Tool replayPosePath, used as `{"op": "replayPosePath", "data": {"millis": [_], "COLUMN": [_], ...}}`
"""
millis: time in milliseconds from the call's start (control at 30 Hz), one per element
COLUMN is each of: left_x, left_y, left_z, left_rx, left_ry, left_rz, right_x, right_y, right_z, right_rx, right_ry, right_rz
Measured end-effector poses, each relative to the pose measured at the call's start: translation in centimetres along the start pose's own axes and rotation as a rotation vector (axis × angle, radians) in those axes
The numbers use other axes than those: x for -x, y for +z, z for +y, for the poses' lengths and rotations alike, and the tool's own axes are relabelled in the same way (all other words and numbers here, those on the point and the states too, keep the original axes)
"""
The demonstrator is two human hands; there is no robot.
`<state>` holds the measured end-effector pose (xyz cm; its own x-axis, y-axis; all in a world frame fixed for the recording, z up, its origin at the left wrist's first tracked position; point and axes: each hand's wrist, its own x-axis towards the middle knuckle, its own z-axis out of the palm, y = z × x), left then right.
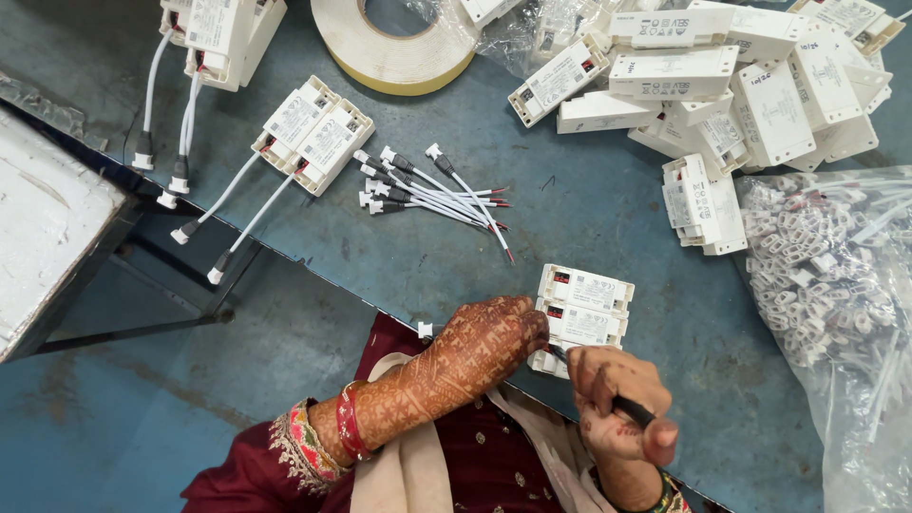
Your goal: The person uses a screwdriver to tighten screws on small white electrical boxes, then picks up wires and connects them to the boxes. The person repeats this process for several units, stacking the completed boxes on the table.
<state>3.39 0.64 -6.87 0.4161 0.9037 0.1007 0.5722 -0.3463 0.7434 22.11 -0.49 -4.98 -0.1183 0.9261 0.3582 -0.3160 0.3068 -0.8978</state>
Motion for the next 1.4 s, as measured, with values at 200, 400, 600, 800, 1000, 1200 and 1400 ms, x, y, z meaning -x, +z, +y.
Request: {"op": "replayPosePath", "data": {"millis": [200,400,600,800,1000,1200,1400], "left_x": [0.5,0.8,1.0,1.5,2.9,2.6,2.4], "left_y": [0.3,0.6,0.8,1.3,1.2,1.0,0.3], "left_z": [0.3,0.3,0.2,0.5,1.2,2.4,2.8], "left_rx": [0.06,0.076,0.079,0.16,0.361,0.448,0.496], "left_ry": [-0.067,-0.044,-0.023,-0.035,-0.13,-0.205,-0.236], "left_rz": [0.013,0.023,0.006,0.038,0.163,0.296,0.241], "right_x": [-0.1,-0.2,-0.2,0.0,0.4,0.9,1.0], "right_y": [-0.1,0.1,0.2,0.0,-0.4,-1.4,-1.6], "right_z": [-0.2,-0.7,-1.5,-1.3,-1.1,-1.1,-1.0], "right_rx": [0.048,0.088,0.133,0.109,0.037,-0.032,-0.083], "right_ry": [0.013,0.028,0.084,0.076,0.06,0.078,0.038], "right_rz": [-0.032,-0.023,-0.042,-0.016,0.037,0.057,0.047]}}
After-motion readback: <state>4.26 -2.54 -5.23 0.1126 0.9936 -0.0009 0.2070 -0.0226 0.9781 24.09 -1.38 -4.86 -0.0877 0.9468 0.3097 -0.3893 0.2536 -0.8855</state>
